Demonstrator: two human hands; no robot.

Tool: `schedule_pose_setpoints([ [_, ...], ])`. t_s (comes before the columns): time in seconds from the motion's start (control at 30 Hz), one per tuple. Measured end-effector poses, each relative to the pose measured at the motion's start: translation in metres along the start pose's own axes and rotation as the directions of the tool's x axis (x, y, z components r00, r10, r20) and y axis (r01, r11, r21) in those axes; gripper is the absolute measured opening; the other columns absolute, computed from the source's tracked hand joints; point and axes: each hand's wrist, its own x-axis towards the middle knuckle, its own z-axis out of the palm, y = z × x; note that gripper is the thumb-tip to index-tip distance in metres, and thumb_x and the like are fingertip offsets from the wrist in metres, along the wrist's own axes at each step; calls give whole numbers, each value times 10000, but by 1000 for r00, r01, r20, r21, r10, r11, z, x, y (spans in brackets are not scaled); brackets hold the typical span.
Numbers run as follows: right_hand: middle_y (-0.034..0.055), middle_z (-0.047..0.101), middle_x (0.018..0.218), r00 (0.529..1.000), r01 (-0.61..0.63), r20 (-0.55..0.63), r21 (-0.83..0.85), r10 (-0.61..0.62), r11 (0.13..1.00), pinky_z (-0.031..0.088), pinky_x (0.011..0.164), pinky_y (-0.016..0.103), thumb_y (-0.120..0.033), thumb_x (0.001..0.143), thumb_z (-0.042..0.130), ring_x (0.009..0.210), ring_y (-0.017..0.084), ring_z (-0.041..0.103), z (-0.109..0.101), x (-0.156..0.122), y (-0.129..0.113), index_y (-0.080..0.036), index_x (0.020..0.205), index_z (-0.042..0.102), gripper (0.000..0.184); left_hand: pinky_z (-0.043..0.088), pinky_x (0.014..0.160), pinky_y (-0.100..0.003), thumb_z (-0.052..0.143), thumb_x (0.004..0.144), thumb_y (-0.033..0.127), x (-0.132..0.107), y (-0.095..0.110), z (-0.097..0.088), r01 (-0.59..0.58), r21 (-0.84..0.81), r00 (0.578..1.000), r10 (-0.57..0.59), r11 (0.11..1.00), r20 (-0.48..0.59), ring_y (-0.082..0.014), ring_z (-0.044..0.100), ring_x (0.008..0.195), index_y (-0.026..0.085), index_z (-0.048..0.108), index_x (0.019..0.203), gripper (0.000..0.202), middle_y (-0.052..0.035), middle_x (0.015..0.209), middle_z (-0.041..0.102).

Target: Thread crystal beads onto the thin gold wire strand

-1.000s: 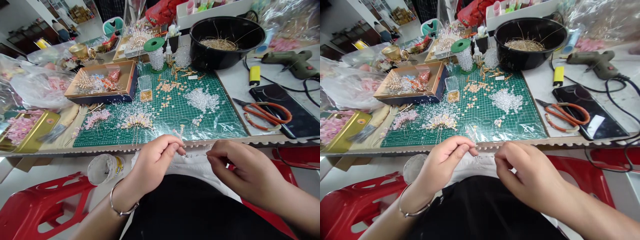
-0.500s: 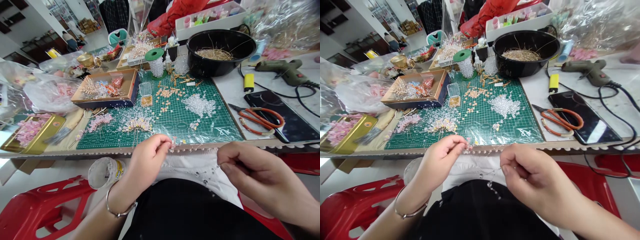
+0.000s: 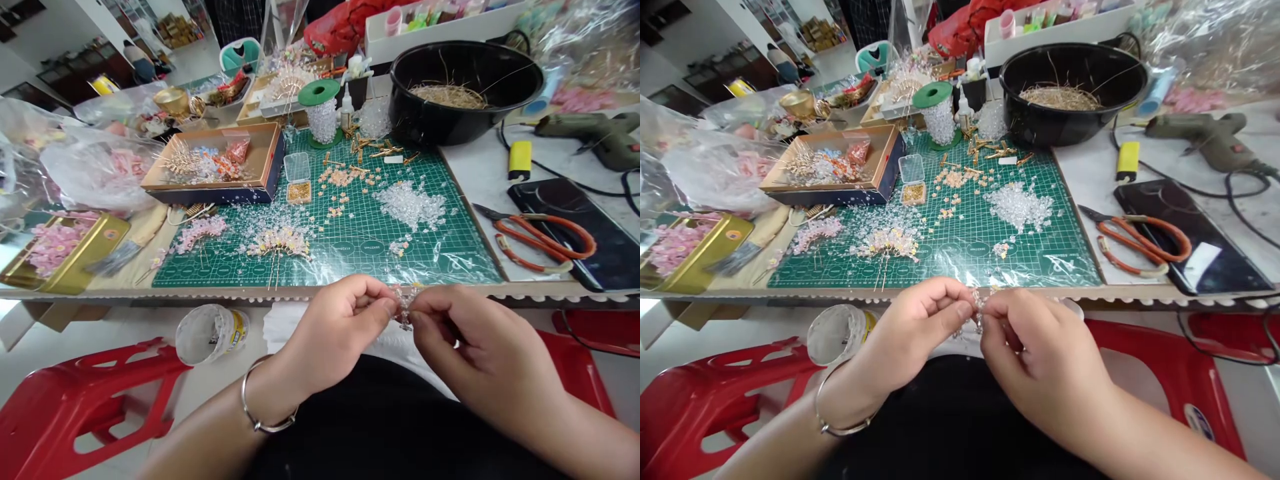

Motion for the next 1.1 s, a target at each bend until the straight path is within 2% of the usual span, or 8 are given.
schedule_pose_setpoints([
  [0.1,-39,582,578,1000,-6,4,-42,6,999,402,467,258,-163,918,509,471,130,528,3,2,0,-256,837,520,124,406,559,-219,594,947,294,0,-1,-1,-13,-1,1000,13,1000,12,-90,489,611,186,625,908,119,23,719,578],
  [0.33,-28,619,592,998,-68,13,-53,69,996,407,463,262,-211,909,539,470,139,554,7,0,2,-248,816,552,101,463,622,-254,543,966,264,-3,-4,-4,-114,221,993,121,969,-14,-140,595,736,191,622,962,108,-20,831,659],
  [0.47,-19,646,619,981,-188,44,4,187,982,419,474,270,-262,925,554,508,152,576,8,-2,3,-252,810,592,122,464,657,-248,521,973,208,-4,-4,-5,-210,415,972,236,885,-12,-124,598,728,186,622,943,107,-3,822,669],
  [0.6,14,689,686,943,-323,124,123,308,938,461,514,286,-346,954,555,615,186,628,8,-3,3,-254,818,629,180,448,635,-258,508,968,173,-4,-3,-6,-272,556,950,310,786,26,-130,605,707,180,614,925,115,-9,815,691],
  [0.73,34,695,747,885,-452,234,227,402,863,489,577,305,-429,964,551,700,203,637,5,0,6,-244,834,650,246,462,629,-266,495,968,169,-5,-5,-7,-327,580,931,361,746,60,-141,624,708,187,609,937,119,-24,842,716],
  [0.87,20,690,765,836,-517,392,329,384,790,488,616,286,-475,953,586,722,183,634,1,6,15,-231,843,668,279,469,615,-255,476,980,177,-5,-6,-9,-383,568,909,408,729,89,-133,614,677,188,609,929,143,-18,791,693],
  [1.03,-39,628,699,731,-668,575,495,366,556,343,477,211,-481,906,681,555,97,489,-3,9,22,-233,923,674,249,501,681,-247,496,977,167,-7,-5,-11,-420,555,895,428,718,123,-133,650,733,188,621,948,130,-19,831,709],
  [1.1,-42,640,728,707,-699,621,542,338,466,349,495,203,-453,894,711,561,87,480,-5,9,22,-237,946,674,225,510,719,-242,509,974,162,-7,-5,-11,-428,544,892,432,722,129,-134,668,782,187,627,946,123,-23,872,726],
])
